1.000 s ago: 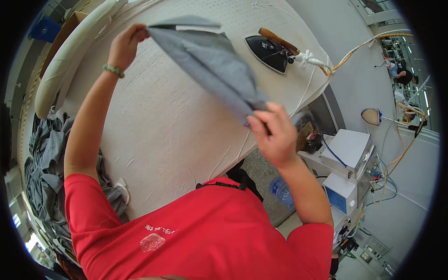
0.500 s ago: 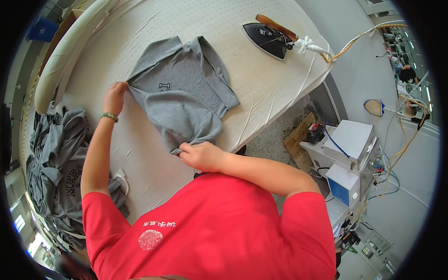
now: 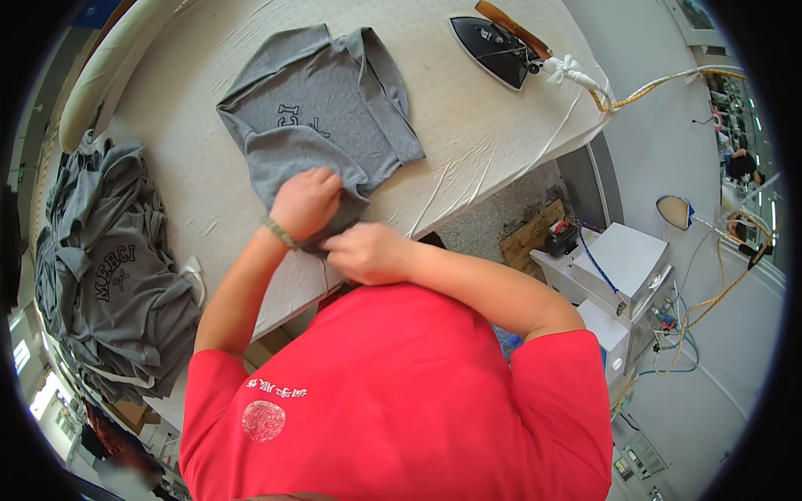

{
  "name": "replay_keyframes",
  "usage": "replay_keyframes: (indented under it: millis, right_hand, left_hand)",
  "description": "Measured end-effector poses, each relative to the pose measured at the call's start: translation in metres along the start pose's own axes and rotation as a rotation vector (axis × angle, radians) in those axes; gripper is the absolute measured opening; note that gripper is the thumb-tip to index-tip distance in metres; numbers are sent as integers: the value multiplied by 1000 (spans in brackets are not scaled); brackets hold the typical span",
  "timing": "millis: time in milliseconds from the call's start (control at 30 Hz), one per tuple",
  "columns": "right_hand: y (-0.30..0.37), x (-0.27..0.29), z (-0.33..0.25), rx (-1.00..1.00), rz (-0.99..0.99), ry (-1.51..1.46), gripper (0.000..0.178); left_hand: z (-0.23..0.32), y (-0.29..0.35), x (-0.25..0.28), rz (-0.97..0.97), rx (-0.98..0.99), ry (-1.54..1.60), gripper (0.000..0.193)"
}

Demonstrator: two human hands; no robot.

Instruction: Ironing and folding a grey hooded sweatshirt on a professional pressing table.

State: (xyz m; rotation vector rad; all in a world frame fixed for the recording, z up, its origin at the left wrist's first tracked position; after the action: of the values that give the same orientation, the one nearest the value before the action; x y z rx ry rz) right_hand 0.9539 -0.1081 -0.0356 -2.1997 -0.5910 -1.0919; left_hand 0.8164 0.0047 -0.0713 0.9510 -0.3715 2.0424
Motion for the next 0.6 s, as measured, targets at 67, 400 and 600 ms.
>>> replay_keyframes:
  millis: [67,400,600]
  right_hand:
    - [20,26,29,-172,149,53,15]
    - [59,48,146,-870,-61,321,30]
    - [63,52,177,-793,-268,227,32]
  left_hand:
    - [-3,32,26,260,65,182,16]
    - [69,118,-102,1313,1013,1435,33]
    - [83,75,-126,1385,920,917,35]
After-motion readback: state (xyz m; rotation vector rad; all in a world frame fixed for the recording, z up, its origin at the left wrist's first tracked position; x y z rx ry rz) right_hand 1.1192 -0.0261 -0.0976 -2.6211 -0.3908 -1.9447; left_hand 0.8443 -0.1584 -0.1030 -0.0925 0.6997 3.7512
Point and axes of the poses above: each hand's wrist, its own y-axis away from the middle knuckle, its own x-axis out of the back of the hand, z = x × y, the point moved 3 cm from there along -y, towards the middle knuckle, and after that the axes turned 11 degrees about y, right-handed, at the moved point
